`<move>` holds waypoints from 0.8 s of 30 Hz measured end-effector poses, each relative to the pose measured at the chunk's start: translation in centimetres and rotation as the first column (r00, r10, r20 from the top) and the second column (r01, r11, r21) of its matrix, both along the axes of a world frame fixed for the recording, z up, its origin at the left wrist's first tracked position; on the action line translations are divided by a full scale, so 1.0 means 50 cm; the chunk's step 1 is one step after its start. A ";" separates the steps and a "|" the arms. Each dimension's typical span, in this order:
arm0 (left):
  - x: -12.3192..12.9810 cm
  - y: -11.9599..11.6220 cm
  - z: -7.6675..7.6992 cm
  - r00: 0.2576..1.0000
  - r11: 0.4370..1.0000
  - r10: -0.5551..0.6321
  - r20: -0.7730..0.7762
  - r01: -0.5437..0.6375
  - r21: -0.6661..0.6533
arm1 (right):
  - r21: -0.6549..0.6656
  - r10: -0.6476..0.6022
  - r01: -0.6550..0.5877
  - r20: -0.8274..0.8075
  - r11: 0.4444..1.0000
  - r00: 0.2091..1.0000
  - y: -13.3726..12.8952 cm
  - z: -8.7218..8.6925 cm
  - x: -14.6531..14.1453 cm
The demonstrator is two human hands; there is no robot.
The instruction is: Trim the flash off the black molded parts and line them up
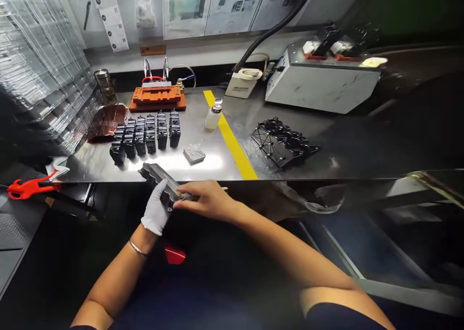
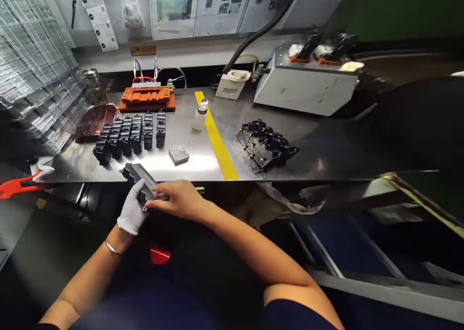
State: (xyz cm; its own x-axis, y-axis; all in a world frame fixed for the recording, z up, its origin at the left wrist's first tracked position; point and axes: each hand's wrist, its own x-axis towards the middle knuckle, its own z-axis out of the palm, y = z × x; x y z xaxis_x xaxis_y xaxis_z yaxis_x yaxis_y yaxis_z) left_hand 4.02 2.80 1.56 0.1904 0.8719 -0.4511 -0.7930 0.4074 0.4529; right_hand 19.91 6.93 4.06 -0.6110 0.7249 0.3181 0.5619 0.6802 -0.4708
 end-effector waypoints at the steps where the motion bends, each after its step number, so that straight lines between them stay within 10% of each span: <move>1: -0.013 -0.004 -0.007 0.998 0.998 -0.048 0.042 0.049 -0.027 | -0.034 -0.093 0.094 0.026 0.995 0.995 0.024 0.006 -0.004; 4: -0.051 -0.023 -0.029 0.969 0.974 -0.212 0.123 0.220 -0.048 | 0.010 -0.509 0.523 0.244 0.852 0.825 0.134 0.004 0.006; 8: -0.080 -0.034 -0.060 0.942 0.956 -0.281 0.185 0.292 -0.033 | -0.067 -0.569 0.646 0.411 0.761 0.713 0.211 -0.032 0.001; 14: -0.085 -0.023 -0.085 0.933 0.948 -0.283 0.222 0.307 -0.084 | -0.073 -0.260 0.268 0.099 0.961 0.960 0.075 -0.064 -0.071; 17: -0.085 -0.022 -0.080 0.940 0.943 -0.271 0.206 0.302 -0.140 | -0.116 -0.304 0.314 0.098 0.942 0.948 0.062 -0.069 -0.078; 22: -0.089 -0.022 -0.063 0.945 0.939 -0.275 0.178 0.304 -0.162 | -0.038 -0.531 0.548 0.197 0.836 0.824 0.223 0.000 -0.001; 24: -0.089 -0.019 -0.060 0.941 0.937 -0.283 0.184 0.312 -0.157 | 0.159 -0.734 0.716 0.150 0.680 0.663 0.319 0.052 0.044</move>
State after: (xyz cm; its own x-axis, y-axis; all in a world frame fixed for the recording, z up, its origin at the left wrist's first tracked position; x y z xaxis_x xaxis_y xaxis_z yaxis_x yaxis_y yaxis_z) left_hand -0.44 1.85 -1.44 0.5090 0.6704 -0.5398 -0.6772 0.6990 0.2296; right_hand 22.10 22.86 6.64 0.0447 0.9415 0.3341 0.9624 0.0491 -0.2671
